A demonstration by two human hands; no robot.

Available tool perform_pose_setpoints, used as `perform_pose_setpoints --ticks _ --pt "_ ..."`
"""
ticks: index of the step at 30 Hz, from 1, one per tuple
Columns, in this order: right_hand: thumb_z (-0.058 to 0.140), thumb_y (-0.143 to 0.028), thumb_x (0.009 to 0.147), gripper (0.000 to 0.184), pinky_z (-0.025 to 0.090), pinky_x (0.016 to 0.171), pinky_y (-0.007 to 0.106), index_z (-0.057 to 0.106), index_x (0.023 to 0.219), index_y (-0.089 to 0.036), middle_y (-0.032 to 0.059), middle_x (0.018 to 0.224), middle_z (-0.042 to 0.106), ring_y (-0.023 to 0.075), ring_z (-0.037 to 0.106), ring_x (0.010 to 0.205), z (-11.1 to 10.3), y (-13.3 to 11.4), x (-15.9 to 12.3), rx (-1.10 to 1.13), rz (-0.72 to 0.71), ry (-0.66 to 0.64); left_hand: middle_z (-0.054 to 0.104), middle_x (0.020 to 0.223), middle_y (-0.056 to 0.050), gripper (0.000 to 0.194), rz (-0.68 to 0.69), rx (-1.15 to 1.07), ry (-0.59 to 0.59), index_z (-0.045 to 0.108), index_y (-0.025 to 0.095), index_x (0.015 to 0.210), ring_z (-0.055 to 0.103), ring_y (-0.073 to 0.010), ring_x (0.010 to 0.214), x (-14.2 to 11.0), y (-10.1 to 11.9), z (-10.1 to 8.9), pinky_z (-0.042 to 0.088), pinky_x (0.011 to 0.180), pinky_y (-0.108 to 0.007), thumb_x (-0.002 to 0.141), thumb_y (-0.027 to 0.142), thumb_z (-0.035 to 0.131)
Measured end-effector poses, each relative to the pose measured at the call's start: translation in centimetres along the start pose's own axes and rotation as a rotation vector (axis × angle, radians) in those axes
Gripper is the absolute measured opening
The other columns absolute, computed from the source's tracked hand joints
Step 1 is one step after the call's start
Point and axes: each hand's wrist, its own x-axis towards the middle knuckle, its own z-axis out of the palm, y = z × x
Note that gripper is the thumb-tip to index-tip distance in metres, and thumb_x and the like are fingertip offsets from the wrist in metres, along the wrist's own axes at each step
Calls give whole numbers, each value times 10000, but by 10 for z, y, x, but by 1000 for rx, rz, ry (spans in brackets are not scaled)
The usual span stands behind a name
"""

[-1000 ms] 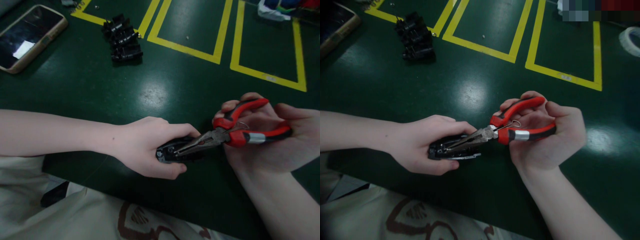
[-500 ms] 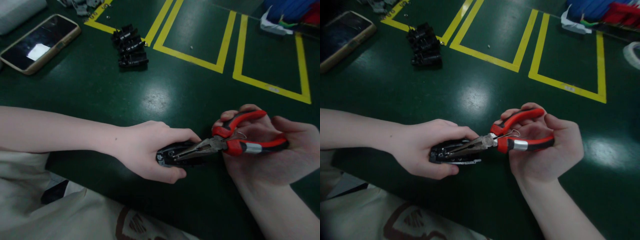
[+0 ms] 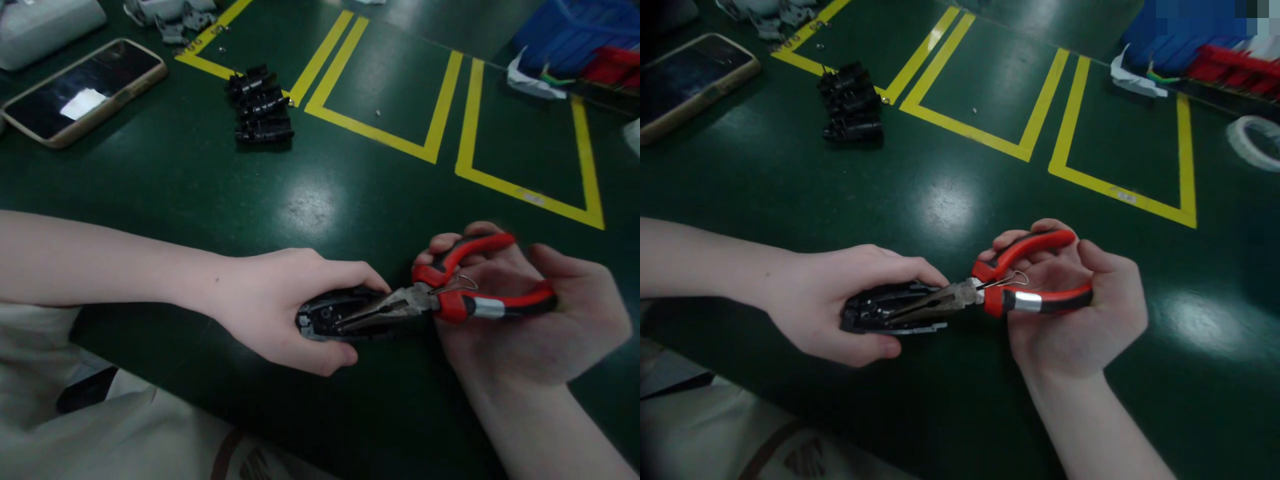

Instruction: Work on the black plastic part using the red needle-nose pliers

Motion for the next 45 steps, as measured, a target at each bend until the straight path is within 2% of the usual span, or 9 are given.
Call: perform_pose_setpoints --ticks 13,21,27,34,38,45 --pt "510 -440 695 279 578 639 414 641 755 -201 83 781 652 213 635 714 0 0 1 52 56 97 688 949 2 574 -63 -14 5 495 183 1265 665 -120 752 1 1 0 519 615 -179 759 228 764" --pt "549 -480 704 291 577 629 412 658 766 -217 72 779 655 216 632 710 0 0 -2 15 56 62 701 996 -11 592 -70 60 18 488 192 1285 679 -139 798 1 1 1 524 673 -208 758 245 753" --pt "617 -529 680 347 587 635 372 673 755 -194 64 751 661 198 643 684 -2 -1 0 -1 47 45 698 971 -2 582 -76 55 11 486 173 1280 670 -127 769 1 3 0 508 617 -189 768 249 752" --pt "482 -401 758 278 573 588 354 644 717 -179 70 693 642 185 638 634 5 -1 -3 86 58 99 715 963 -8 593 -70 158 -37 483 176 1298 683 -143 766 3 5 -2 521 659 -219 779 284 750" --pt "379 -364 805 328 559 561 340 622 703 -169 78 683 637 177 635 608 10 -2 -6 89 59 141 723 892 -3 529 -39 224 -44 501 173 1271 683 -149 707 4 1 -1 523 638 -236 793 270 705" --pt "439 -383 767 290 563 595 358 632 731 -171 83 720 637 187 635 646 6 1 -2 90 36 144 694 886 20 520 -11 154 -38 475 168 1296 660 -117 697 3 1 -2 512 613 -198 817 205 674"
